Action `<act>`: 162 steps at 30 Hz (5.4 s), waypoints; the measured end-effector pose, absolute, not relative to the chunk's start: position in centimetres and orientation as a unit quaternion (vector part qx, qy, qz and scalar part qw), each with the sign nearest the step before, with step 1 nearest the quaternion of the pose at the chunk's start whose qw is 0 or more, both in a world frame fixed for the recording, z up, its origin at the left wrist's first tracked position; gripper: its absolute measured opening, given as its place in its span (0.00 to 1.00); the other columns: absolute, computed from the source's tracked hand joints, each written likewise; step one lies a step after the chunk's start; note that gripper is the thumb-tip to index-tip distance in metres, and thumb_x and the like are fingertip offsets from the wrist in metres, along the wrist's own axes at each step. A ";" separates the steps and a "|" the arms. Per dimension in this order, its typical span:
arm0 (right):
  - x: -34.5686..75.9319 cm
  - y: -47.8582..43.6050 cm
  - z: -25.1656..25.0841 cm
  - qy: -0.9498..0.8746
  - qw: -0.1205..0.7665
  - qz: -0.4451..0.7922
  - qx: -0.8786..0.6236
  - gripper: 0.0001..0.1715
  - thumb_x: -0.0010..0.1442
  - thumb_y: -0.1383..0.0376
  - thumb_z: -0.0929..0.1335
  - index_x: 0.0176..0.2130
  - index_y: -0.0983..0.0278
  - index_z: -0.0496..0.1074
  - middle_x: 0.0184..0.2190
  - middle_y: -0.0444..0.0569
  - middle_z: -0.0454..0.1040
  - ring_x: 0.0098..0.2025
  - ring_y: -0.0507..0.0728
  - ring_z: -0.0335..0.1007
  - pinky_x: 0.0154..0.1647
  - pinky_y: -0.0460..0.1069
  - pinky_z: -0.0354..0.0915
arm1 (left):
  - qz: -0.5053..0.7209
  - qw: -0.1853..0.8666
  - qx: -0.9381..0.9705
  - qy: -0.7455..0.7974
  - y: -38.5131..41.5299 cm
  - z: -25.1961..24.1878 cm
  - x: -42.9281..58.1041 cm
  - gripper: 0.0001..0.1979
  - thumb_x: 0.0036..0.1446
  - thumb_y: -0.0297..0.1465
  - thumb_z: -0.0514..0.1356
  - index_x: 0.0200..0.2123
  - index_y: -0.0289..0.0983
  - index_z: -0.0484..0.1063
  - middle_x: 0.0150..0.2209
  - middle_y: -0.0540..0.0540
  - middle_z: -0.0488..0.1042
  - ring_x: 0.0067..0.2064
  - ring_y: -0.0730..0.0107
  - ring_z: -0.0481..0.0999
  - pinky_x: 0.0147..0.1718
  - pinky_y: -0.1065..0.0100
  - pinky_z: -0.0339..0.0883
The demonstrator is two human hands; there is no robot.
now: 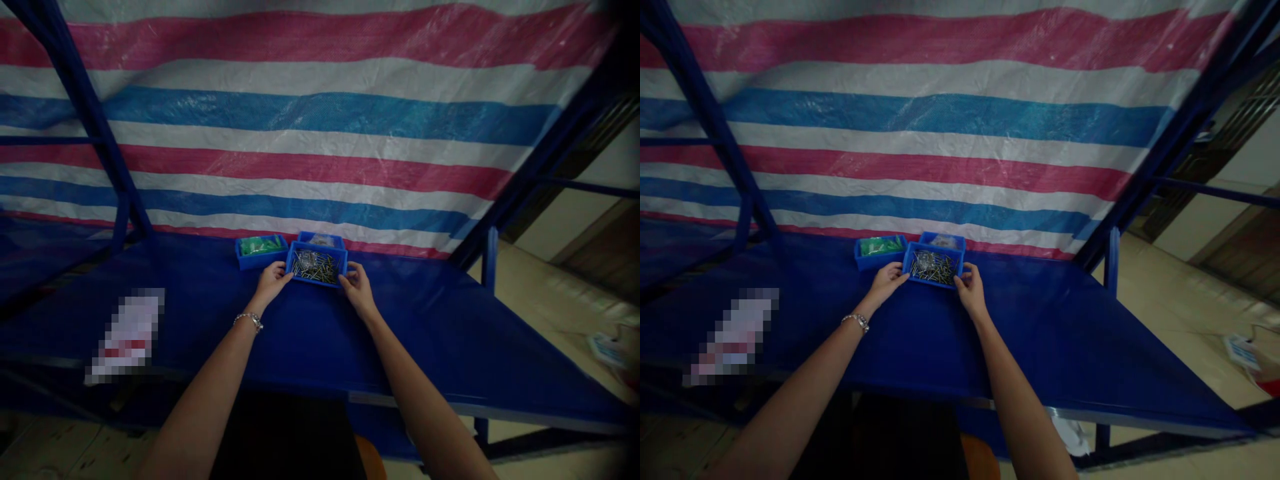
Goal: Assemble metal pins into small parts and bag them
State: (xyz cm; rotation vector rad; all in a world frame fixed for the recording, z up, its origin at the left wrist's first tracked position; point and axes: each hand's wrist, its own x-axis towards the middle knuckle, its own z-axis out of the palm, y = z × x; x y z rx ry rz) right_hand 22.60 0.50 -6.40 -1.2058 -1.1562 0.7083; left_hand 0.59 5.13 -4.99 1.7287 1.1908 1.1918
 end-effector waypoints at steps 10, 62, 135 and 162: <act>22.7 0.6 -7.6 -0.568 0.562 0.193 -0.569 0.16 0.47 0.59 0.64 0.37 0.62 0.61 0.20 0.39 0.61 0.21 0.52 0.60 0.24 0.47 0.59 | 0.436 0.236 0.717 0.491 4.4 -5.5 0.7 0.12 0.43 0.28 0.62 0.34 0.36 0.65 0.21 0.53 0.66 0.23 0.75 0.66 0.24 0.73 0.58; 23.1 0.5 -7.7 -0.627 0.518 0.131 -0.567 0.12 0.41 0.68 0.63 0.30 0.64 0.69 0.26 0.45 0.71 0.28 0.55 0.65 0.30 0.48 0.62 | 0.410 0.160 0.729 0.525 3.6 -5.7 0.6 0.07 0.39 0.18 0.57 0.24 0.34 0.66 0.23 0.50 0.70 0.27 0.73 0.69 0.26 0.75 0.58; 24.6 -1.4 -5.5 -0.380 0.757 0.057 -0.529 0.12 0.47 0.63 0.61 0.35 0.64 0.60 0.28 0.43 0.65 0.28 0.52 0.64 0.32 0.50 0.64 | 0.450 0.183 0.728 0.483 2.3 -5.2 1.1 0.15 0.51 0.26 0.56 0.43 0.36 0.68 0.41 0.42 0.73 0.39 0.66 0.72 0.41 0.65 0.65; 28.5 -1.2 -6.4 -0.032 0.773 0.380 -0.506 0.07 0.58 0.65 0.62 0.32 0.68 0.63 0.21 0.38 0.60 0.17 0.43 0.56 0.15 0.40 0.56 | 0.420 0.256 0.739 0.460 2.2 -5.3 1.5 0.12 0.49 0.24 0.54 0.38 0.36 0.72 0.31 0.47 0.76 0.34 0.70 0.75 0.35 0.72 0.67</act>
